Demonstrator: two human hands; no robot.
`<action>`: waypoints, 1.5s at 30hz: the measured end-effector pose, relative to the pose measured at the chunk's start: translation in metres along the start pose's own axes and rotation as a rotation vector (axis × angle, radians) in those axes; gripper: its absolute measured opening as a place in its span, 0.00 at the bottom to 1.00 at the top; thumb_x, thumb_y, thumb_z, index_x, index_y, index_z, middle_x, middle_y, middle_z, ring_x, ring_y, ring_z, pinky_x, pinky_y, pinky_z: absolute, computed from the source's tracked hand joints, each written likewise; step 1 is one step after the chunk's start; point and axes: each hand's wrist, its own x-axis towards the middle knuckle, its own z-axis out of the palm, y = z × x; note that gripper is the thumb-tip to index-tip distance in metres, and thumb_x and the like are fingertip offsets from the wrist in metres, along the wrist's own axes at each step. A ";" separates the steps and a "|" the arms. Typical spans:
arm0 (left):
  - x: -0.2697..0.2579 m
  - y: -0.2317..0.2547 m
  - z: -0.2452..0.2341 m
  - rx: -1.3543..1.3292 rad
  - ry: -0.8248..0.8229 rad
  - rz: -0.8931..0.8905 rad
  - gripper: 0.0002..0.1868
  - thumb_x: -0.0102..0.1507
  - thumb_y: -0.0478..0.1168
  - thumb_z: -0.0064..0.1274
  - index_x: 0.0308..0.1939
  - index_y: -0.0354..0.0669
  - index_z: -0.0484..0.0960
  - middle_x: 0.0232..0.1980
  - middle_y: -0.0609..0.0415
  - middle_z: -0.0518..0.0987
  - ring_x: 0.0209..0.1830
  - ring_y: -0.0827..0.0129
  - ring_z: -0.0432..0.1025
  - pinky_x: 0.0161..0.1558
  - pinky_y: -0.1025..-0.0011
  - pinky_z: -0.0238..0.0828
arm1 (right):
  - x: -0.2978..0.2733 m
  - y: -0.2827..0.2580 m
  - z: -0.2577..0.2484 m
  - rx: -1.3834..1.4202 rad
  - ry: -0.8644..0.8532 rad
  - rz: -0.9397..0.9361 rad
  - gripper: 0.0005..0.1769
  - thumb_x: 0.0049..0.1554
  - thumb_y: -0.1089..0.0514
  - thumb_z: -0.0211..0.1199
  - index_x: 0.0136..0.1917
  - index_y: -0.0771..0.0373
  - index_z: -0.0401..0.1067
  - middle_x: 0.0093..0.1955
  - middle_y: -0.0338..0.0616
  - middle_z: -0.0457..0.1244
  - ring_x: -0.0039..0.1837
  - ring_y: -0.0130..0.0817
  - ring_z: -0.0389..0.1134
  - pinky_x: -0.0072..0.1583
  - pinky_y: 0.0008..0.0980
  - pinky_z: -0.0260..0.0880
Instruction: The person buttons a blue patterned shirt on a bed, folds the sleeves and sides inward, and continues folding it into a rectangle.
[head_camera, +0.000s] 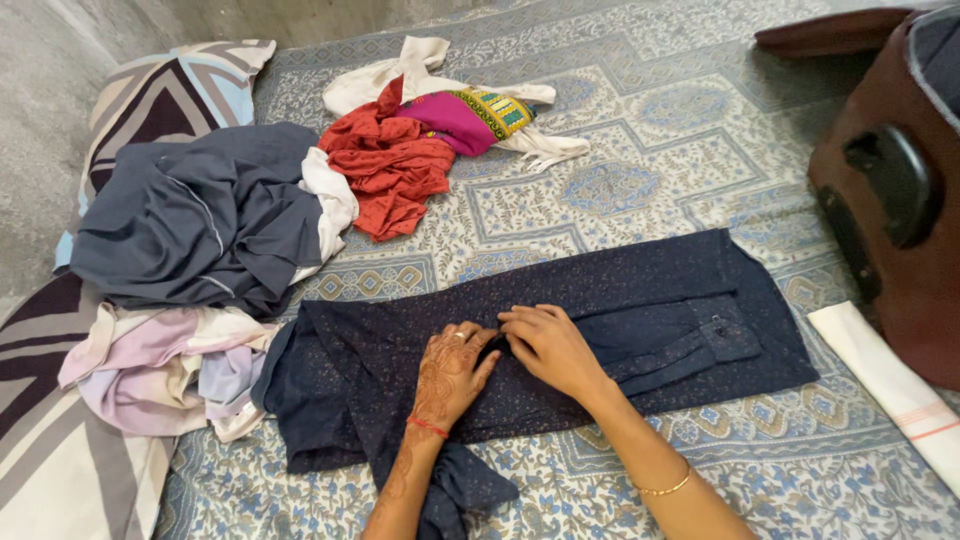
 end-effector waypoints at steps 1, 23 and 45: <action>0.000 -0.002 0.004 -0.021 0.016 -0.019 0.13 0.63 0.46 0.57 0.49 0.47 0.85 0.48 0.56 0.81 0.52 0.59 0.73 0.53 0.60 0.67 | 0.000 0.000 -0.003 -0.017 -0.013 -0.009 0.13 0.55 0.60 0.64 0.54 0.61 0.77 0.65 0.43 0.68 0.73 0.41 0.63 0.70 0.48 0.57; -0.017 -0.040 0.035 -0.130 -0.018 -0.001 0.12 0.64 0.45 0.55 0.49 0.52 0.88 0.64 0.60 0.80 0.73 0.63 0.64 0.73 0.56 0.51 | -0.068 0.140 -0.105 -0.474 0.118 0.471 0.35 0.45 0.72 0.60 0.66 0.53 0.74 0.73 0.36 0.62 0.78 0.39 0.57 0.76 0.53 0.48; 0.064 -0.040 0.047 0.162 -0.429 0.019 0.36 0.68 0.66 0.38 0.78 0.66 0.57 0.82 0.64 0.52 0.83 0.59 0.41 0.77 0.50 0.29 | -0.016 0.141 -0.078 -0.503 -0.303 0.610 0.46 0.57 0.18 0.36 0.82 0.35 0.42 0.87 0.34 0.32 0.85 0.48 0.29 0.76 0.68 0.26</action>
